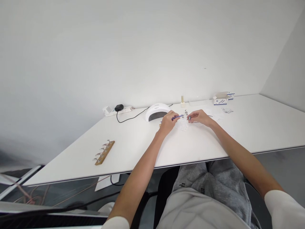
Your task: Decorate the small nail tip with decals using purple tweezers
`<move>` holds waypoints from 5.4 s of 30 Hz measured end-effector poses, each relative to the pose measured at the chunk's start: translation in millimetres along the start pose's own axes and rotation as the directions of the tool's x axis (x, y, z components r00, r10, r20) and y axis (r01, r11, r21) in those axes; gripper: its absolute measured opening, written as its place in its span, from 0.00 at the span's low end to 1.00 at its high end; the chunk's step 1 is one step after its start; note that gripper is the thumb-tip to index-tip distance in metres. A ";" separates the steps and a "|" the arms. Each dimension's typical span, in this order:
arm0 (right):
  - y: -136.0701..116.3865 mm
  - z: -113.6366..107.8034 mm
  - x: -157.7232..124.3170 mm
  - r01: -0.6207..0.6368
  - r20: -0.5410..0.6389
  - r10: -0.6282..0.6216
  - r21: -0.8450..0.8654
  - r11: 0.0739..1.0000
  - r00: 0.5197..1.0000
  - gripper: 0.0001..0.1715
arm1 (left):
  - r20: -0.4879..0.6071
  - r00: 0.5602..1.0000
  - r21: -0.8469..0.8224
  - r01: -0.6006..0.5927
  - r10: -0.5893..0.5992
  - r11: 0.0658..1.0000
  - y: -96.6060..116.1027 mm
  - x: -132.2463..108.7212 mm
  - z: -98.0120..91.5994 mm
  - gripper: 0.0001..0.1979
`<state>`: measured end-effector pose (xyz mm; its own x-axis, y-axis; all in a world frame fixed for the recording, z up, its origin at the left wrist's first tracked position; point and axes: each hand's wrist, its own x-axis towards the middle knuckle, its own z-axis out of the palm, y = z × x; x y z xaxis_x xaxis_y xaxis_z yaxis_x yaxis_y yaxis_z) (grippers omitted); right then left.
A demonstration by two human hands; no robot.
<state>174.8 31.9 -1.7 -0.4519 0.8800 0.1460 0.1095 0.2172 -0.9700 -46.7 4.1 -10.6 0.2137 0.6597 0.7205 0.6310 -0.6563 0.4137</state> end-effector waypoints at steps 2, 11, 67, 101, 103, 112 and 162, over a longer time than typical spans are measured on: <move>2.9 -2.8 2.1 -0.011 -0.048 0.012 0.010 1.000 0.999 0.12 | -0.009 1.000 -0.017 0.007 -0.008 1.000 1.3 -0.1 -0.1 0.04; 3.3 -7.5 2.7 0.008 -0.129 -0.014 -0.047 0.999 0.992 0.08 | -0.019 1.000 -0.049 -0.005 0.004 0.999 9.0 -1.6 0.2 0.09; -3.0 1.8 0.1 0.099 -0.106 -0.083 0.152 0.983 0.991 0.19 | 0.025 0.999 -0.101 -0.019 0.022 0.995 9.3 -2.6 5.6 0.05; -0.4 15.6 -4.8 -0.031 0.073 0.025 0.079 0.996 0.997 0.19 | 0.069 0.870 -0.804 0.338 -0.487 0.490 8.9 8.5 -5.6 0.16; 0.2 15.4 -4.5 -0.030 0.079 0.023 0.088 0.996 0.997 0.19 | 0.092 0.873 -0.805 0.348 -0.479 0.480 8.3 8.4 -4.8 0.16; 1.6 14.5 -3.9 -0.063 0.086 0.051 0.143 0.988 0.995 0.18 | 0.062 0.912 -0.828 0.274 -0.406 0.490 10.5 8.4 -6.0 0.16; 5.2 11.2 -0.2 0.010 0.048 -0.015 0.109 0.994 0.999 0.20 | 0.032 0.914 -0.780 0.276 -0.405 0.561 14.1 7.0 -3.9 0.17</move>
<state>165.6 28.1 -9.0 -0.4954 0.8554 0.1515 0.0075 0.1786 -0.9839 -39.3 -2.0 2.4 -0.0362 0.8803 0.4731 -0.1688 -0.4720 0.8653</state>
